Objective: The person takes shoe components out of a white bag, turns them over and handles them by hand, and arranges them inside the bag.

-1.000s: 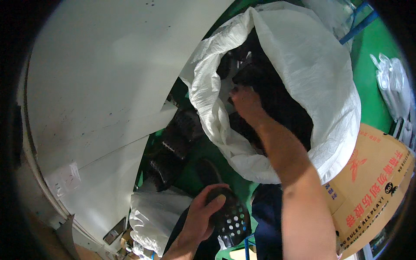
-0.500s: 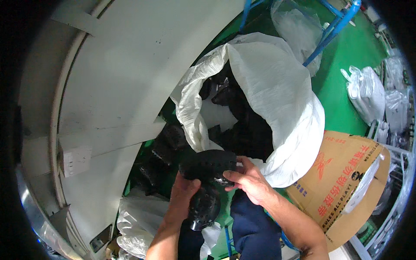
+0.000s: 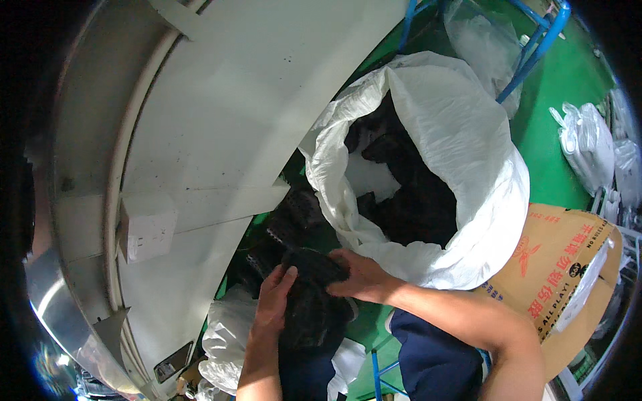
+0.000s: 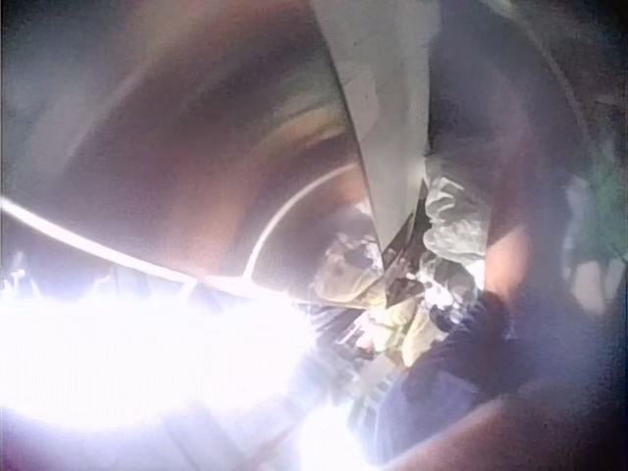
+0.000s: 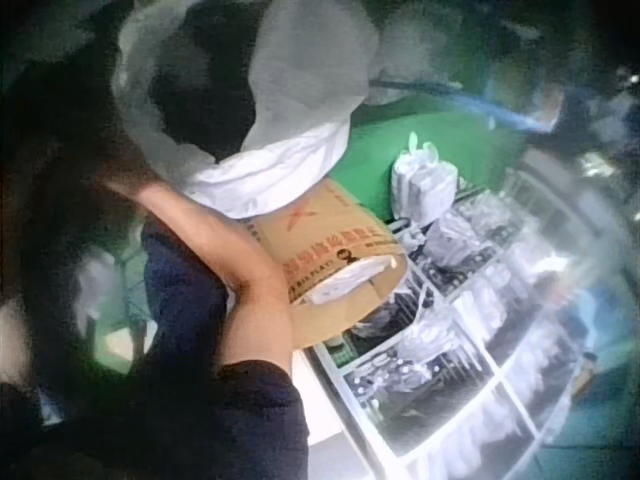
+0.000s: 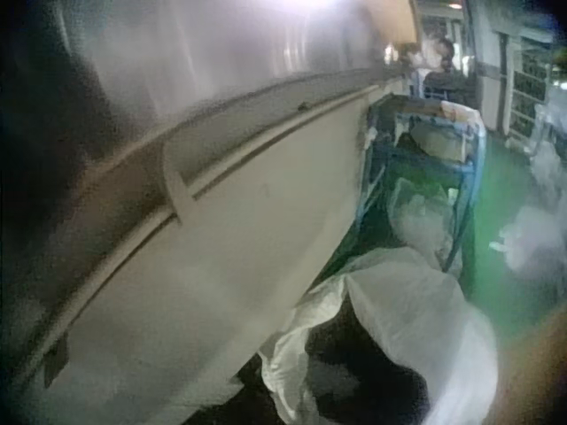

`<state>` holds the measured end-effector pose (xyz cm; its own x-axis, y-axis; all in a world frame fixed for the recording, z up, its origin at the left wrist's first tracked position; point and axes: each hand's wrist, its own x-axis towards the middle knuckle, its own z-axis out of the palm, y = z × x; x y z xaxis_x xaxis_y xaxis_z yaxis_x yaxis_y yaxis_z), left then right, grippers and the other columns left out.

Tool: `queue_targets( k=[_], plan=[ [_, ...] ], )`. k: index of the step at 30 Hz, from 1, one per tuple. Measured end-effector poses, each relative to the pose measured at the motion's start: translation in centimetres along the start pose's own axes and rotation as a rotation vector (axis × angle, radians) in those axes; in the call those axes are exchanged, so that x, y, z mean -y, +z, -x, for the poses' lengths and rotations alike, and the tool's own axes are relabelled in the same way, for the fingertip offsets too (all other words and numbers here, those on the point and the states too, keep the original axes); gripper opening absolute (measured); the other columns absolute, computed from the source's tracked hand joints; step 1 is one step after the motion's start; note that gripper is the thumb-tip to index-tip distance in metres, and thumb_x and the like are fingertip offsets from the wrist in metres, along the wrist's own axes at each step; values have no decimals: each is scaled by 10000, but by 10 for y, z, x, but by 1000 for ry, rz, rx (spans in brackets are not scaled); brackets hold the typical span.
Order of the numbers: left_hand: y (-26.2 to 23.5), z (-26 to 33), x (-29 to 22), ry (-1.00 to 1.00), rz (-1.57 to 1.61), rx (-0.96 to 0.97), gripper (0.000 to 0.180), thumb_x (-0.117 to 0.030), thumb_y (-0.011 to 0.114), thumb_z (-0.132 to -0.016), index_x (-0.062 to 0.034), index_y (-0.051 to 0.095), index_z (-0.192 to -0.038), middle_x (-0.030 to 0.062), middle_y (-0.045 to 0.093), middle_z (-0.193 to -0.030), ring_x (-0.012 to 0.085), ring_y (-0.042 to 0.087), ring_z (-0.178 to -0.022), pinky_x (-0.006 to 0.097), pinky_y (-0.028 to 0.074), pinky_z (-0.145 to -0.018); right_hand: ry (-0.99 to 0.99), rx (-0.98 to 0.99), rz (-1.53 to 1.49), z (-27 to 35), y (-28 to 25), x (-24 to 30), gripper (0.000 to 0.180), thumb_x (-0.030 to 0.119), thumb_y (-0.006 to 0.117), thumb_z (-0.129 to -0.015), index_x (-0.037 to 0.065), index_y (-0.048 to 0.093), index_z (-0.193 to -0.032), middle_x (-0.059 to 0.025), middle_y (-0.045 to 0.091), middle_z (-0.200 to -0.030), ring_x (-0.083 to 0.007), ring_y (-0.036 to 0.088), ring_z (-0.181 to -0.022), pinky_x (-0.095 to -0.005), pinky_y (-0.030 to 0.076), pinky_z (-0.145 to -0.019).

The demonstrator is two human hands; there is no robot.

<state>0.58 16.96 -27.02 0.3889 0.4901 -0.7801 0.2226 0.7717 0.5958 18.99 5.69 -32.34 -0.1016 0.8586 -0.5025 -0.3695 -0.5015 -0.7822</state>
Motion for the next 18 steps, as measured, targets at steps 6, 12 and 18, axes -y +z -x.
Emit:
queue_targets(
  k=[6, 12, 18],
  plan=[
    [-18, -3, 2, 208, -779, -632, 424, -383, 593, -970, 9, 670, -1112, 108, 677, -880, 163, 616, -821, 310, 497, -783, -58, -436, 589, -132, 40, -42, 799, 353, 729, -750, 5, 406, -1394, -278, 597, -1198, -415, 585, -1136, -441, 484, -969],
    [-14, -3, 4, 74, -742, -619, 397, -355, 578, -987, 19, 711, -983, 71, 658, -846, 140, 544, -772, 310, 483, -740, -37, -612, 840, -192, 36, -44, 761, 420, 723, -778, 23, 438, -1362, -305, 545, -1244, -453, 587, -1088, -498, 506, -906],
    [-30, 2, 5, 44, -33, -558, 408, -381, 557, -1001, -2, 682, -1085, 79, 672, -975, 169, 617, -890, 329, 520, -813, -350, -747, 931, -169, 34, -39, 581, 428, 694, -852, 4, 517, -1207, -256, 599, -1136, -385, 639, -972, -436, 539, -824]
  ],
)
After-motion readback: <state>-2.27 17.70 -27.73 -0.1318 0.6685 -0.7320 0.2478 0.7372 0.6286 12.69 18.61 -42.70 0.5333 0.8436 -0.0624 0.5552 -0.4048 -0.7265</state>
